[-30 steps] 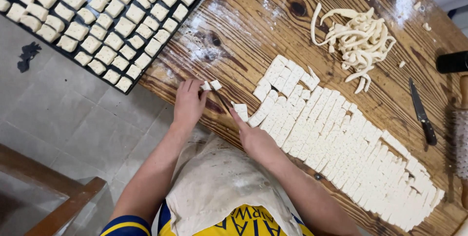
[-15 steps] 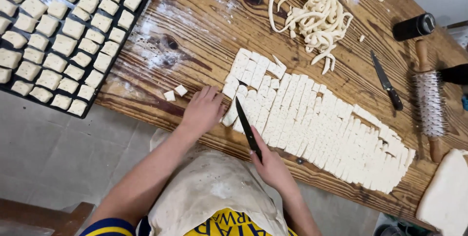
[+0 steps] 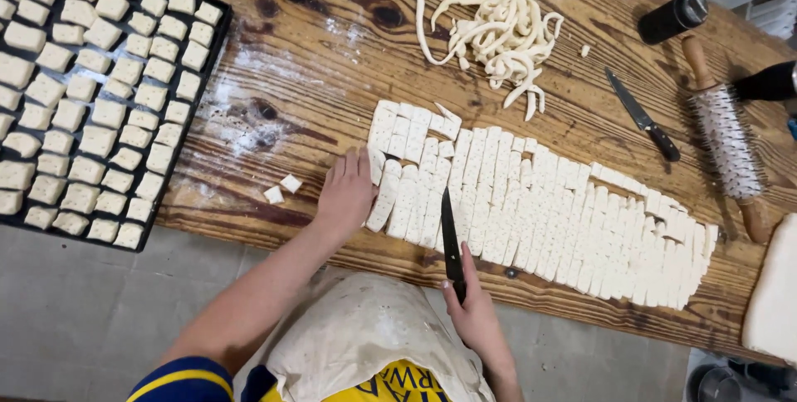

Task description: Cutting dough strips into small squares with a knife and arranging them in rows on a baking tray.

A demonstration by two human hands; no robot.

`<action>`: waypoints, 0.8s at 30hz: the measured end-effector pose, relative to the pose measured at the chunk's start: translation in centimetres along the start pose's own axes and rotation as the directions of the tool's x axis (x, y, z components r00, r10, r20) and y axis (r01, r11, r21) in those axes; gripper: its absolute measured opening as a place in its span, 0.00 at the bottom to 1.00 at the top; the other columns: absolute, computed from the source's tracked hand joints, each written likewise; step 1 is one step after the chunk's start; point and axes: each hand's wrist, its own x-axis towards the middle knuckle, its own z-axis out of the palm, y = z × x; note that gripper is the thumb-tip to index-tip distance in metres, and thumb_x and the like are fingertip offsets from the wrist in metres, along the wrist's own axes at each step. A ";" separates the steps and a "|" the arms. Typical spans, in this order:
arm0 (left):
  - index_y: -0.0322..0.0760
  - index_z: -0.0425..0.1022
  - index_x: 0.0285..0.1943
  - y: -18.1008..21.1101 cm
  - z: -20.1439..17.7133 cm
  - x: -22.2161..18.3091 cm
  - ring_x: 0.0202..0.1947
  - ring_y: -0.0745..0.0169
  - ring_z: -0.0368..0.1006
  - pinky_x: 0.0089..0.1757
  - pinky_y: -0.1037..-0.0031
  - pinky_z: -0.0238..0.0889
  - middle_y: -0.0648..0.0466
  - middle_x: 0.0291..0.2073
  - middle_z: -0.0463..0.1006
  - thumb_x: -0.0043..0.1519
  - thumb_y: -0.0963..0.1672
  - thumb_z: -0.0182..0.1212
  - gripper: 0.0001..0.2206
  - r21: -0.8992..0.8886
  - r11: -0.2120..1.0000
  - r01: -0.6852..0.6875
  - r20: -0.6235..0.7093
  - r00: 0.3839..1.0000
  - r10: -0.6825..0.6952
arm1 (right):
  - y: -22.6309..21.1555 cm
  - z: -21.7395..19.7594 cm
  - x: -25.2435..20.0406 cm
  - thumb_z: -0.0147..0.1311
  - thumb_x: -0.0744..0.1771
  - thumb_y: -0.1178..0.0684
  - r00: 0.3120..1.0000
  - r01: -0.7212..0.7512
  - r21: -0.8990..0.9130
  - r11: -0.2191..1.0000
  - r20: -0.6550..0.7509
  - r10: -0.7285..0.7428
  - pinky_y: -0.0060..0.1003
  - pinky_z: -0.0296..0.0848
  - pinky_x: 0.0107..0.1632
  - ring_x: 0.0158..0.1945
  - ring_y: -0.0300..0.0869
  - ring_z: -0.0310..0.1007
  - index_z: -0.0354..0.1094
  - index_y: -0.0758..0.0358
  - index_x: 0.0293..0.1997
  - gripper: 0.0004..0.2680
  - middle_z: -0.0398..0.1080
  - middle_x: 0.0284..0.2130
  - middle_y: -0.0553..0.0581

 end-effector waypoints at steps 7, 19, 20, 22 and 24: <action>0.28 0.58 0.72 -4.3 3.7 -5.4 0.69 0.39 0.56 0.65 0.49 0.48 0.38 0.69 0.62 0.64 0.50 0.54 0.30 0.156 0.934 -0.322 -0.074 0.939 0.336 | 0.6 0.4 0.6 0.46 0.70 0.48 0.985 -0.168 0.051 0.985 -0.038 0.170 0.33 0.73 0.41 0.30 0.41 0.74 0.30 0.36 0.80 0.30 0.77 0.33 0.54; 0.32 0.62 0.65 -6.6 -0.8 -6.2 0.47 0.36 0.71 0.43 0.55 0.70 0.38 0.61 0.62 0.61 0.35 0.46 0.21 -0.096 0.945 -0.311 0.437 0.840 0.321 | -3.3 0.4 1.7 0.41 0.71 0.43 0.982 -0.171 -0.125 0.977 0.054 0.179 0.26 0.63 0.42 0.30 0.40 0.65 0.26 0.33 0.80 0.28 0.71 0.30 0.51; 0.38 0.63 0.59 -6.8 -2.0 -6.1 0.44 0.46 0.71 0.41 0.62 0.65 0.45 0.54 0.66 0.63 0.39 0.52 0.15 -0.208 0.962 -0.177 0.451 0.856 0.254 | -3.7 0.6 1.8 0.41 0.71 0.43 0.982 -0.173 -0.135 0.976 0.050 0.181 0.27 0.63 0.41 0.29 0.41 0.66 0.26 0.33 0.80 0.28 0.70 0.28 0.53; 0.45 0.63 0.52 -7.5 -3.0 -4.3 0.42 0.57 0.70 0.40 0.70 0.61 0.53 0.46 0.71 0.65 0.43 0.59 0.10 -0.312 0.950 -0.026 0.472 0.863 0.179 | -3.9 0.9 2.2 0.41 0.71 0.42 0.982 -0.172 -0.149 0.974 0.056 0.182 0.28 0.64 0.40 0.28 0.42 0.68 0.25 0.32 0.80 0.28 0.70 0.26 0.55; 0.44 0.73 0.48 -9.1 -2.7 -1.4 0.40 0.63 0.79 0.42 0.72 0.68 0.55 0.42 0.85 0.56 0.42 0.72 0.14 -0.589 0.762 0.269 0.304 0.948 -0.099 | -3.4 2.0 2.7 0.42 0.70 0.42 0.987 -0.159 -0.156 0.975 0.008 0.162 0.32 0.64 0.38 0.28 0.45 0.69 0.30 0.35 0.80 0.28 0.71 0.25 0.56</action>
